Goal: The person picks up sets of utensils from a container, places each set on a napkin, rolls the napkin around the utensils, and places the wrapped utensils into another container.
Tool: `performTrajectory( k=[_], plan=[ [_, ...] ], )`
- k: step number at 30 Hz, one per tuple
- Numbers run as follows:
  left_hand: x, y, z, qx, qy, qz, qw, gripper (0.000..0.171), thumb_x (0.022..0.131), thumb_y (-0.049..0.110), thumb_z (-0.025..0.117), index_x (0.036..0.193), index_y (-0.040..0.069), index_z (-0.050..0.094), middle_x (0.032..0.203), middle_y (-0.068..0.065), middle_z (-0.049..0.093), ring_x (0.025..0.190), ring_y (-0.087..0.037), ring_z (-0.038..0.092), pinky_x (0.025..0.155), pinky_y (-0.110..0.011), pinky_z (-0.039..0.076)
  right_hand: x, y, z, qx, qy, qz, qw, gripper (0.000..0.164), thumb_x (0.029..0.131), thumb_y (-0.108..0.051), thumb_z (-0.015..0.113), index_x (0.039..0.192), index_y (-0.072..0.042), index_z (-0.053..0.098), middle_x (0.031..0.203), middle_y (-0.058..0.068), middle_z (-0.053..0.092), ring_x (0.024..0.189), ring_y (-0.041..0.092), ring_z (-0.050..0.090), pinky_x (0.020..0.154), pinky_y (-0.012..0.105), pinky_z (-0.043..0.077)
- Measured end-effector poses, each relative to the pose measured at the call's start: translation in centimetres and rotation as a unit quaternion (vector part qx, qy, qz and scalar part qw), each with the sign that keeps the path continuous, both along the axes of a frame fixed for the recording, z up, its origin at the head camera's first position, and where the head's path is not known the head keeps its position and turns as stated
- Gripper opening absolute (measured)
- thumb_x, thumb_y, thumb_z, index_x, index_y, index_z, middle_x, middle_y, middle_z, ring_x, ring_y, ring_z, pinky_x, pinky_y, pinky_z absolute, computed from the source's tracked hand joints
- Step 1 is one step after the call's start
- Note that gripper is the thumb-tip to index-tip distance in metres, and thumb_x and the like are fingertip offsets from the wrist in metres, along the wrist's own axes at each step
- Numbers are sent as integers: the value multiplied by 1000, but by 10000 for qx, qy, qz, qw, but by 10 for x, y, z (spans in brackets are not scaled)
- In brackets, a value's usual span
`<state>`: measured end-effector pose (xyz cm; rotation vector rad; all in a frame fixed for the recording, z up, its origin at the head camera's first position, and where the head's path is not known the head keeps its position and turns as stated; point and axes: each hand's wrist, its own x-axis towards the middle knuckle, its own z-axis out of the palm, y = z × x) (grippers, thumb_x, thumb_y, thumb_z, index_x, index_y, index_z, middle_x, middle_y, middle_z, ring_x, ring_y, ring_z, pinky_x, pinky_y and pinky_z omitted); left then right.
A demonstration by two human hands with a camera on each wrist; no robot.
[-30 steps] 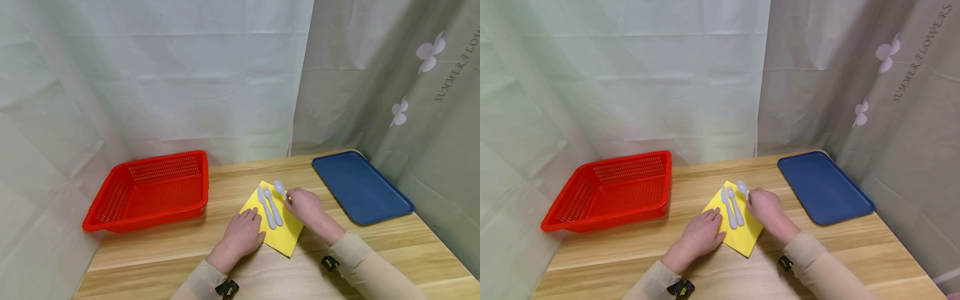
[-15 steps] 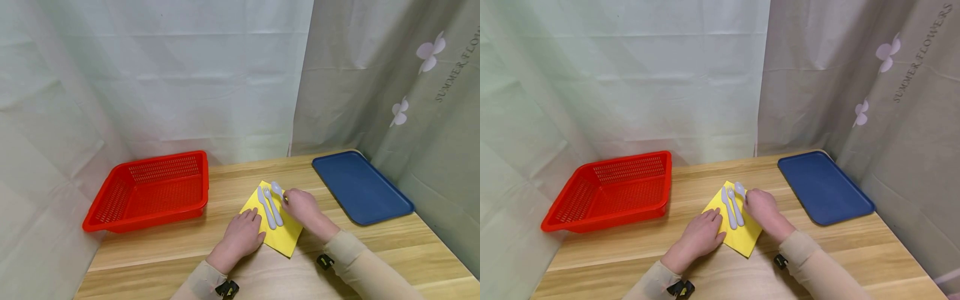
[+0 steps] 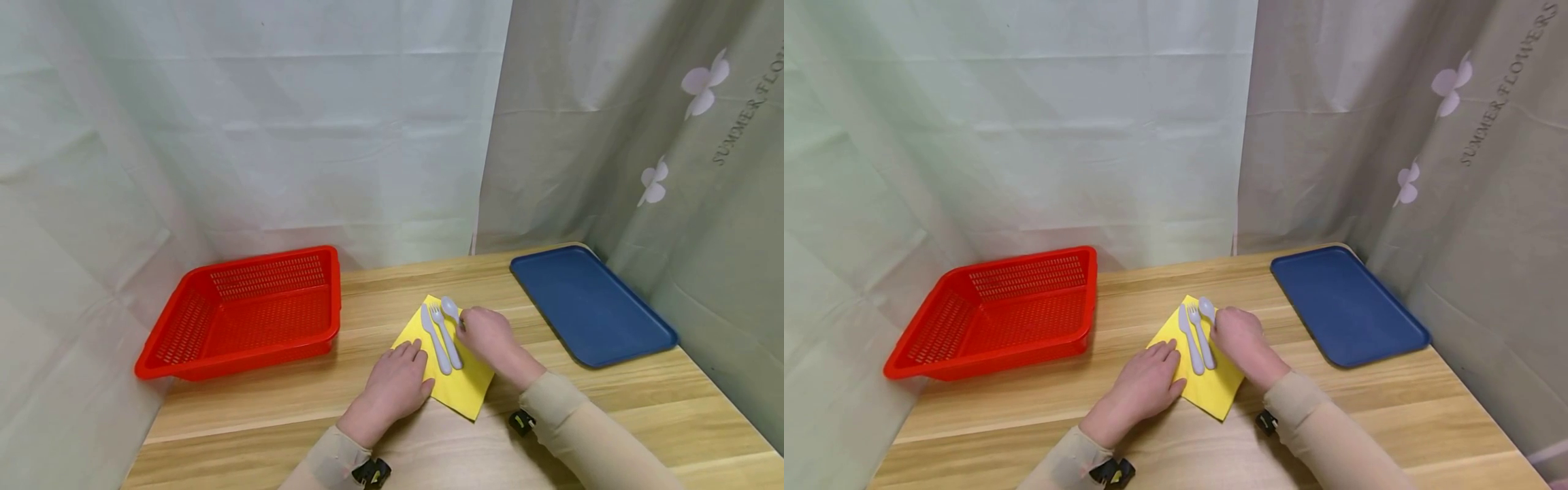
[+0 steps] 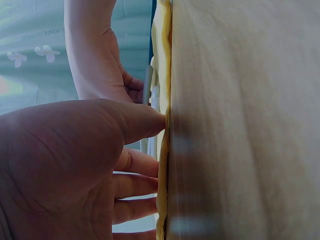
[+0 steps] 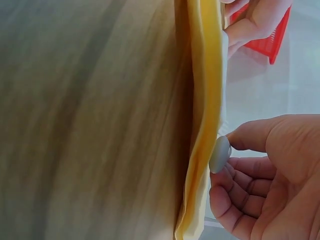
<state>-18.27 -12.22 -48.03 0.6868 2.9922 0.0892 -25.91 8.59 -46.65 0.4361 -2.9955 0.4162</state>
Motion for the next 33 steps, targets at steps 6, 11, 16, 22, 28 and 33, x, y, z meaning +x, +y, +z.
performTrajectory(
  k=[6,11,16,22,28,33],
  plan=[
    [0,0,1,22,16,-16,10000,59,107,43,71,150,3,64,162,-16,56,150,-34,53,123,-53,45,-3,-1,-3,57,-74,-50,9999,32,99,-13,71,69,-12,61,68,2,56,61,21,52,60,42,50],
    [0,0,0,13,66,-23,10000,58,107,43,71,148,3,65,162,-16,57,149,-34,54,122,-52,46,-4,-4,-5,149,-138,-96,9997,34,98,-12,69,66,-13,59,68,3,56,61,22,53,60,43,51],
    [0,-1,1,30,64,-22,10000,58,107,43,72,148,3,65,161,-16,57,149,-34,54,122,-52,46,-4,-5,-5,216,-260,-70,9994,34,98,-11,69,66,-12,59,68,3,56,60,21,52,58,39,48],
    [1,-1,1,30,77,-24,10000,57,107,43,71,147,3,65,161,-16,57,149,-34,54,122,-52,45,-4,-9,-4,291,-433,-113,9986,28,99,-12,70,72,-10,62,73,5,56,62,21,53,58,36,47],
    [1,-1,1,35,65,-21,10000,57,107,43,71,147,3,65,161,-16,57,149,-34,53,122,-52,45,-4,-12,-2,299,-552,-122,9980,23,100,-12,72,79,-6,67,77,7,57,65,23,55,62,38,51],
    [1,-1,1,27,86,-27,10000,58,107,43,71,147,3,65,161,-16,57,149,-34,54,122,-52,45,-4,-12,-1,312,-628,-138,9974,21,101,-14,72,82,-5,69,79,7,57,67,23,56,64,38,52]
  ],
)
